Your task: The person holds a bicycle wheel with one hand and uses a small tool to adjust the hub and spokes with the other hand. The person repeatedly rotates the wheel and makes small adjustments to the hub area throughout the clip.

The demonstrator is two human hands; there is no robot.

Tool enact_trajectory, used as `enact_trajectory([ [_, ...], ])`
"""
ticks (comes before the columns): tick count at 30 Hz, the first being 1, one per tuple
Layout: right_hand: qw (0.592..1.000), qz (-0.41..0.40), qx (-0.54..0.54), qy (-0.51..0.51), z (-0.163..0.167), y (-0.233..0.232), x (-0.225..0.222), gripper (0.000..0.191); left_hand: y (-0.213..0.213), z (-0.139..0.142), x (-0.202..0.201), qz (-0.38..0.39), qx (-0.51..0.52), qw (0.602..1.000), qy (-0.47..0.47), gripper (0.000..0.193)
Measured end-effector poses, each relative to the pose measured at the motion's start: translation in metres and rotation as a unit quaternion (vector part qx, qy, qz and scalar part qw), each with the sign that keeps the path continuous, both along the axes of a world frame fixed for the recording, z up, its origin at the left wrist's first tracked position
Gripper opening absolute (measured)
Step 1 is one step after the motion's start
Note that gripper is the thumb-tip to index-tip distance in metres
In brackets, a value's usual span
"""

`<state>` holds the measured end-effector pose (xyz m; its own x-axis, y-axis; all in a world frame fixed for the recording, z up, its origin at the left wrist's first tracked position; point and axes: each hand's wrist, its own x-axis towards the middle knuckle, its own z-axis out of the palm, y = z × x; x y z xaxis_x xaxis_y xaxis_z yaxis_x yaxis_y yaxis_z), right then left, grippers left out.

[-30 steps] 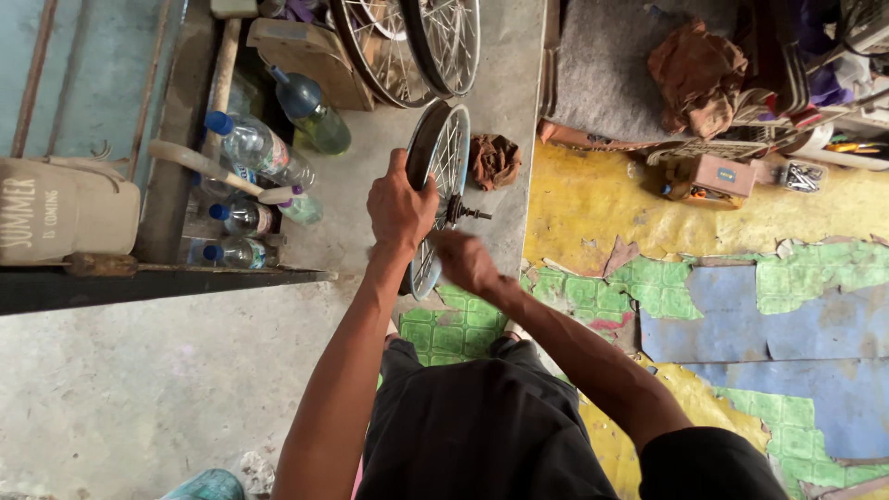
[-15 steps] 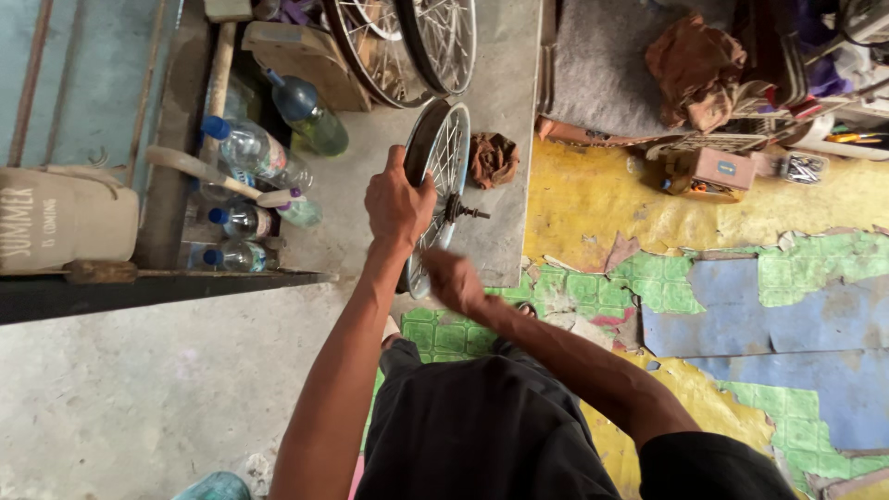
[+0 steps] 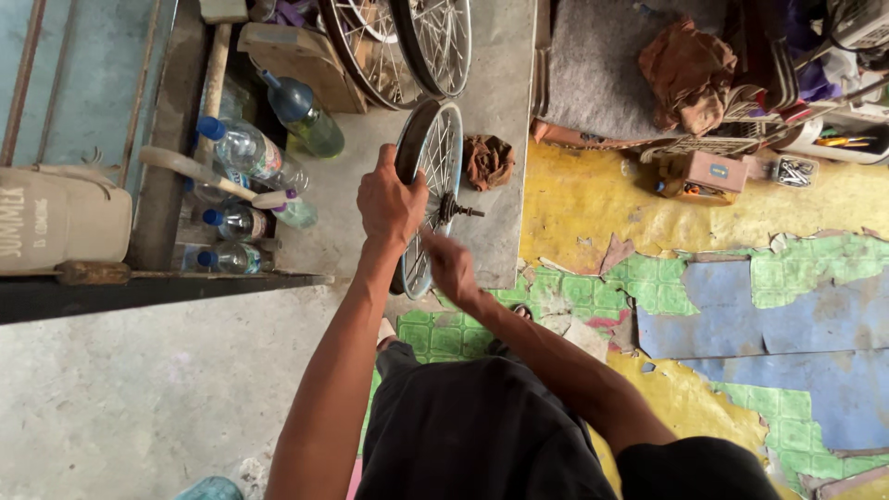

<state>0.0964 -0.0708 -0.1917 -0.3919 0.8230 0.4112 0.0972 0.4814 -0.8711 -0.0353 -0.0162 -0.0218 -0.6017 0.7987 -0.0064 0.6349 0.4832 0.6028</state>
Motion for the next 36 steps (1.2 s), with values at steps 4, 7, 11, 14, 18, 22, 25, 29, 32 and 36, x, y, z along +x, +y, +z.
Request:
enact_trajectory([
  [4, 0.999, -0.027, -0.023, 0.036, 0.005, -0.012, -0.012, 0.038, 0.002, 0.000, -0.008, 0.010, -0.006, 1.000, 0.001, 0.034],
  [7, 0.995, 0.036, 0.026, 0.084, 0.004, -0.013, -0.013, 0.034, 0.000, -0.002, -0.011, 0.011, 0.011, 1.000, -0.005, 0.031],
  [11, 1.000, -0.007, 0.004, -0.028, -0.002, -0.003, -0.010, 0.039, -0.003, -0.003, -0.014, -0.001, 0.037, 0.999, 0.007, 0.034],
  [14, 0.996, 0.026, -0.002, -0.081, 0.001, 0.010, -0.006, 0.017, -0.002, -0.003, -0.012, 0.011, 0.010, 1.000, -0.002, 0.036],
  [18, 0.977, 0.190, 0.078, -0.065, 0.030, 0.023, 0.005, 0.021, -0.003, -0.004, -0.010, -0.001, 0.023, 1.000, -0.007, 0.033],
  [22, 0.966, 0.180, 0.091, -0.162, 0.059, 0.036, 0.006, 0.032, -0.002, -0.003, -0.010, 0.018, 0.021, 1.000, -0.008, 0.033],
  [25, 0.973, 0.187, 0.094, -0.095, 0.063, 0.020, 0.006, 0.026, -0.002, -0.002, -0.011, 0.014, 0.018, 1.000, -0.011, 0.034],
  [29, 0.977, 0.162, 0.128, -0.055, 0.042, 0.014, 0.011, 0.042, -0.003, -0.002, -0.010, 0.015, 0.013, 1.000, -0.010, 0.032],
  [32, 0.991, 0.075, 0.050, -0.095, 0.021, 0.023, 0.008, 0.043, -0.004, -0.002, -0.010, 0.016, 0.022, 1.000, 0.000, 0.033],
  [36, 0.986, 0.067, 0.011, -0.154, 0.007, 0.008, 0.003, 0.019, -0.003, -0.002, -0.010, 0.024, 0.016, 1.000, -0.012, 0.034],
])
